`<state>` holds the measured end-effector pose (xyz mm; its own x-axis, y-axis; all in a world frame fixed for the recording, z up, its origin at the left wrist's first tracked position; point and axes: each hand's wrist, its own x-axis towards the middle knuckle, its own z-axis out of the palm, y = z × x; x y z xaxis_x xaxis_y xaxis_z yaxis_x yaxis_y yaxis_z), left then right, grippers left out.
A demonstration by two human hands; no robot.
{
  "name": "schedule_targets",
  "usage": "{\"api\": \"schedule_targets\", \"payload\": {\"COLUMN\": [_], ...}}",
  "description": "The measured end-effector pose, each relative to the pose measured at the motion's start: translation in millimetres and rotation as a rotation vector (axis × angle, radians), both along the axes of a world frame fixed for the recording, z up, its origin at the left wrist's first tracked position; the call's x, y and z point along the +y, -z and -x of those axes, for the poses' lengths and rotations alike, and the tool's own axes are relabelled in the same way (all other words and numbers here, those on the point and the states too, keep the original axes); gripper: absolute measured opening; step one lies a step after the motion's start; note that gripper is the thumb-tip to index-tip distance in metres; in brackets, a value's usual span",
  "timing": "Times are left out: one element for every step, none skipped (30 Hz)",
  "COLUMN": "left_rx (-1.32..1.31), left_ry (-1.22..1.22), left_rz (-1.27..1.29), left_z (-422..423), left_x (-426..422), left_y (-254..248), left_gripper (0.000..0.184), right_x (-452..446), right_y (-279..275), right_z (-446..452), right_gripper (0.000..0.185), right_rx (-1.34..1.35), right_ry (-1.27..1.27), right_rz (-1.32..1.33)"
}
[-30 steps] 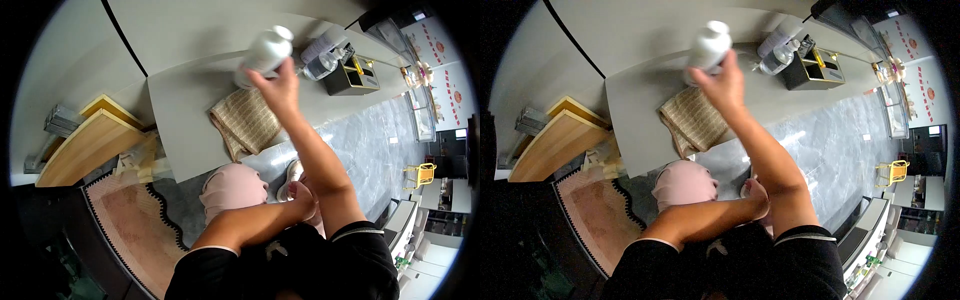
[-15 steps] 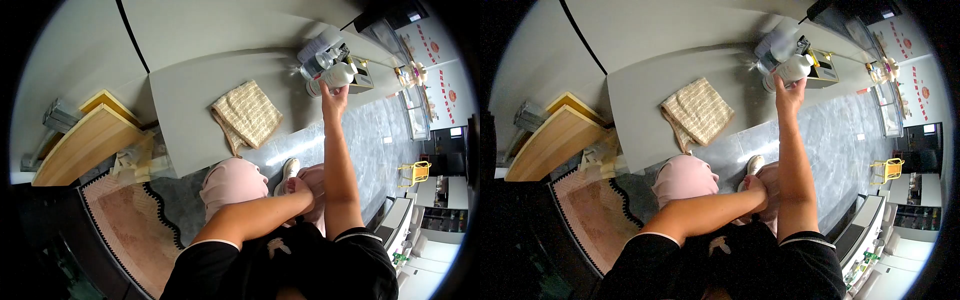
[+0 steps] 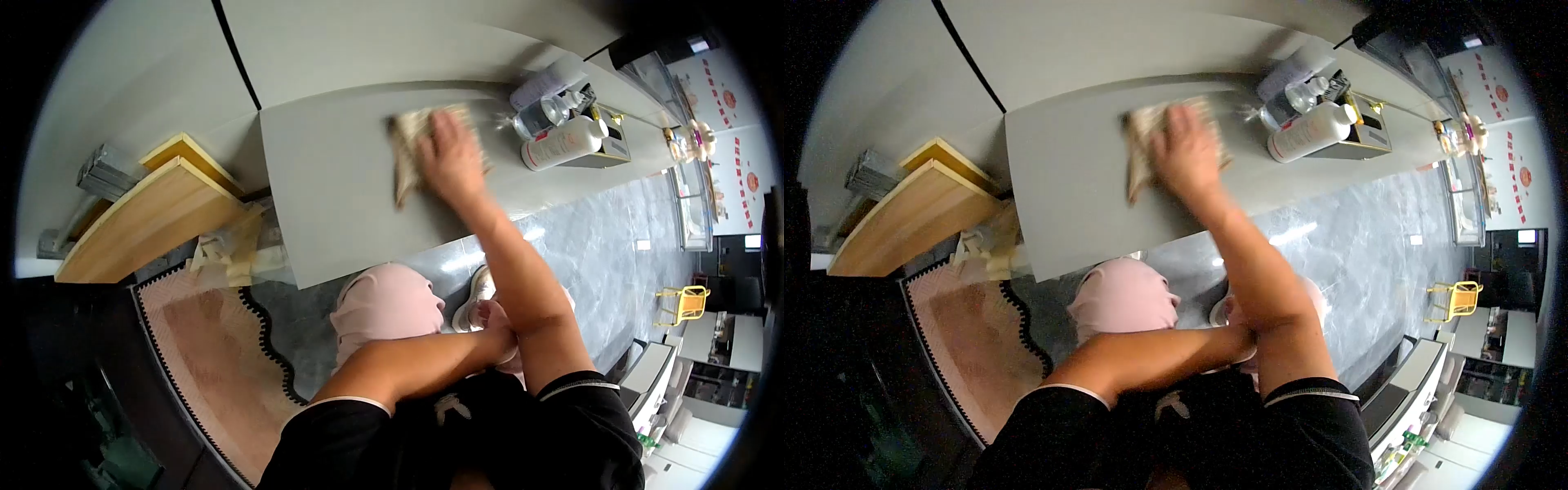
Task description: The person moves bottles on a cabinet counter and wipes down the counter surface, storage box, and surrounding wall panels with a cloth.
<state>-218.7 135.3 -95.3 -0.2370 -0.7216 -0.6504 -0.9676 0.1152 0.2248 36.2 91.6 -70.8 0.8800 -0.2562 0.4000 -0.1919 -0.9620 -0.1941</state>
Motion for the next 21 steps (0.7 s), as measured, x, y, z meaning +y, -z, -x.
{"api": "schedule_targets", "payload": {"left_rx": [-0.002, -0.004, -0.003, -0.001, 0.004, 0.009, 0.013, 0.018, 0.019, 0.019, 0.016, 0.014, 0.013, 0.013, 0.011, 0.005, 0.000, -0.010, -0.019, -0.028, -0.036], "left_ry": [-0.003, -0.009, -0.011, -0.015, -0.017, -0.019, -0.023, -0.028, -0.028, -0.029, -0.026, -0.024, -0.024, -0.022, -0.016, -0.008, -0.004, 0.004, 0.009, 0.015, 0.018], "left_rz": [-0.006, -0.013, -0.015, -0.018, -0.022, -0.029, -0.031, -0.034, -0.037, -0.041, -0.045, -0.054, -0.059, -0.063, -0.066, -0.065, -0.065, -0.064, -0.066, -0.067, -0.067], "left_z": [-1.0, -2.7, -3.8, -4.7, -4.7, -4.3, -4.5, -4.5, -3.6, -2.9, -2.1, -1.5, -1.1, 0.0, 0.5, 2.0, 4.1, 5.7, 6.1, 7.9, 8.6], "left_x": [2.0, 3.1, 3.3, 4.0, 5.3, 7.1, 8.8, 11.2, 10.8, 12.8, 13.8, 14.3, 14.0, 13.6, 13.1, 12.4, 11.5, 10.9, 11.5, 11.9, 12.0], "left_y": [0.8, 1.3, 2.3, 2.3, 2.3, 1.4, 1.5, 2.2, 2.2, 2.8, 3.9, 5.1, 4.9, 5.8, 5.1, 5.1, 4.5, 5.0, 4.8, 5.4, 5.4], "left_gripper": [0.043, 0.043, 0.042, 0.042, 0.042, 0.042, 0.042, 0.042, 0.042, 0.042, 0.042, 0.042, 0.042, 0.042, 0.042, 0.042, 0.042, 0.042, 0.042, 0.042, 0.042], "right_x": [-24.3, -47.3, -63.0, -73.1, -81.0, -83.4, -83.8, -79.4, -63.2, -42.9, -13.0, 23.1, 53.9, 79.7, 109.9, 134.6, 151.3, 158.2, 150.9, 140.3, 129.3], "right_y": [6.3, 7.9, 6.1, 4.4, 4.3, -0.2, -2.3, 0.4, -0.2, -1.9, -3.1, -1.0, 5.0, 2.2, 2.7, 1.4, -8.5, -15.7, -15.9, -16.0, -16.6], "right_z": [-14.0, -27.1, -36.7, -46.0, -58.0, -68.4, -73.8, -78.5, -86.4, -95.4, -100.1, -102.5, -107.7, -109.0, -110.1, -108.9, -102.5, -98.7, -96.9, -92.6, -88.8], "right_gripper": [0.051, 0.052, 0.053, 0.054, 0.054, 0.054, 0.054, 0.054, 0.055, 0.055, 0.056, 0.057, 0.060, 0.062, 0.062, 0.061, 0.061, 0.061, 0.061, 0.061, 0.062], "right_rx": [-0.021, -0.045, -0.034, -0.021, -0.021, 0.032, 0.085, 0.089, 0.291, 0.490, 0.350, 0.210, 0.150, 0.349, 0.268, 0.185, 0.208, 0.230, 0.221, 0.187, 0.152], "right_ry": [0.067, 0.136, 0.223, 0.310, 0.305, 0.382, 0.458, 0.454, 0.448, 0.439, 0.434, 0.430, 0.381, 0.256, 0.214, 0.175, 0.079, -0.017, -0.005, -0.116, -0.231], "right_rz": [0.001, 0.005, 0.005, 0.004, 0.001, -0.009, -0.017, -0.021, 0.104, 0.228, 0.109, -0.009, -0.033, 0.051, 0.017, -0.013, -0.005, 0.004, 0.003, -0.058, -0.117]}}
